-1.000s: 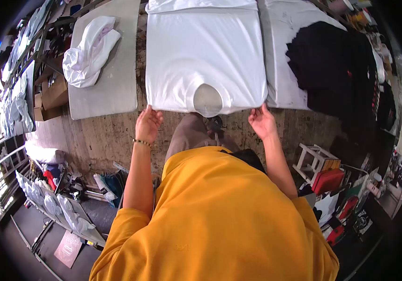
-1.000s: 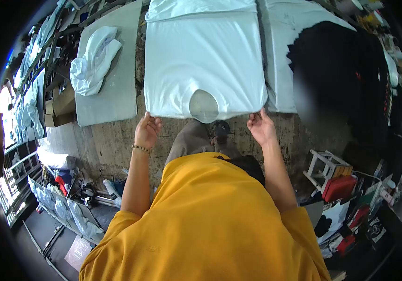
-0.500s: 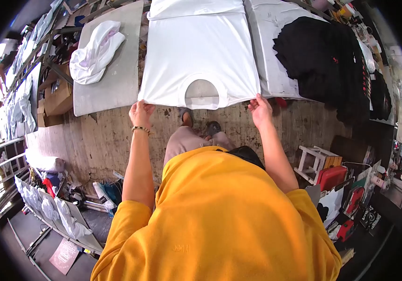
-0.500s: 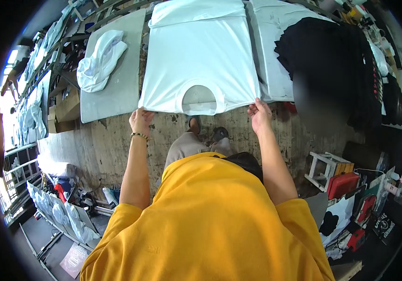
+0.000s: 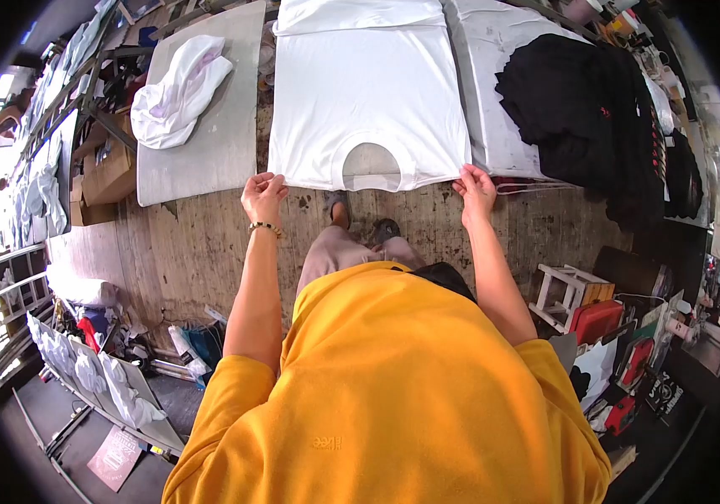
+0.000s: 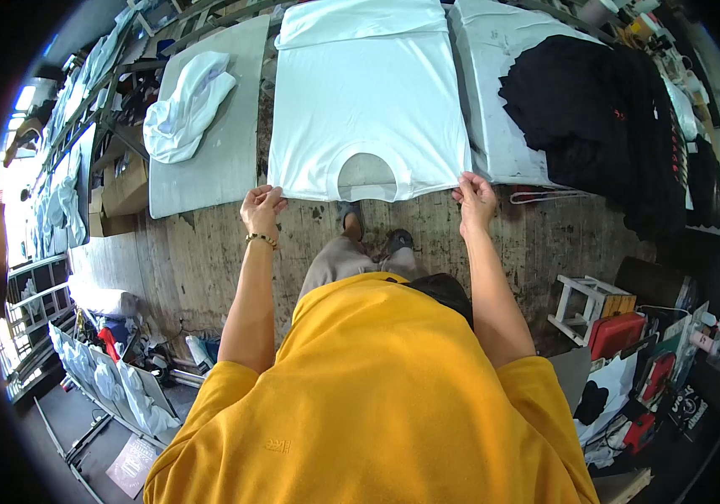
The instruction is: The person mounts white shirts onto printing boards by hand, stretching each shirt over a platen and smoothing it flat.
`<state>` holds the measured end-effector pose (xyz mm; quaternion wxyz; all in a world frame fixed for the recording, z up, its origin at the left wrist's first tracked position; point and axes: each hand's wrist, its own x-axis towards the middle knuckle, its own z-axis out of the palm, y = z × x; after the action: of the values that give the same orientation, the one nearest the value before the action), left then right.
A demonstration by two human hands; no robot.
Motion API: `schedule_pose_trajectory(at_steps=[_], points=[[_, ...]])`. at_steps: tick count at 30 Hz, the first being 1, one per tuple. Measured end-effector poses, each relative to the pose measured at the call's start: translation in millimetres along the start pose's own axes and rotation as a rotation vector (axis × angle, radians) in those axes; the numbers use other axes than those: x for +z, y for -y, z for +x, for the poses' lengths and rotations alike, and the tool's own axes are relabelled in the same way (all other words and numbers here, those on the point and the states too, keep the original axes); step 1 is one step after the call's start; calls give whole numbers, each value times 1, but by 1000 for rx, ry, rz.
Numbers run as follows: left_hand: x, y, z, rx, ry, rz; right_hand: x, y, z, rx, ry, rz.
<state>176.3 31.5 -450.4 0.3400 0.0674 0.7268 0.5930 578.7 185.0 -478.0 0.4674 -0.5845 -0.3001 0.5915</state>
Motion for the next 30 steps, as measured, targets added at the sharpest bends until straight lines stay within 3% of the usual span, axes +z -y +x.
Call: schedule_pose_trajectory(at_steps=[10, 30], points=[[0, -1, -5, -31, 22, -71, 6, 7, -5, 11, -8, -4], [-46, -33, -56, 146, 98, 16, -19, 46, -59, -66, 4, -67]])
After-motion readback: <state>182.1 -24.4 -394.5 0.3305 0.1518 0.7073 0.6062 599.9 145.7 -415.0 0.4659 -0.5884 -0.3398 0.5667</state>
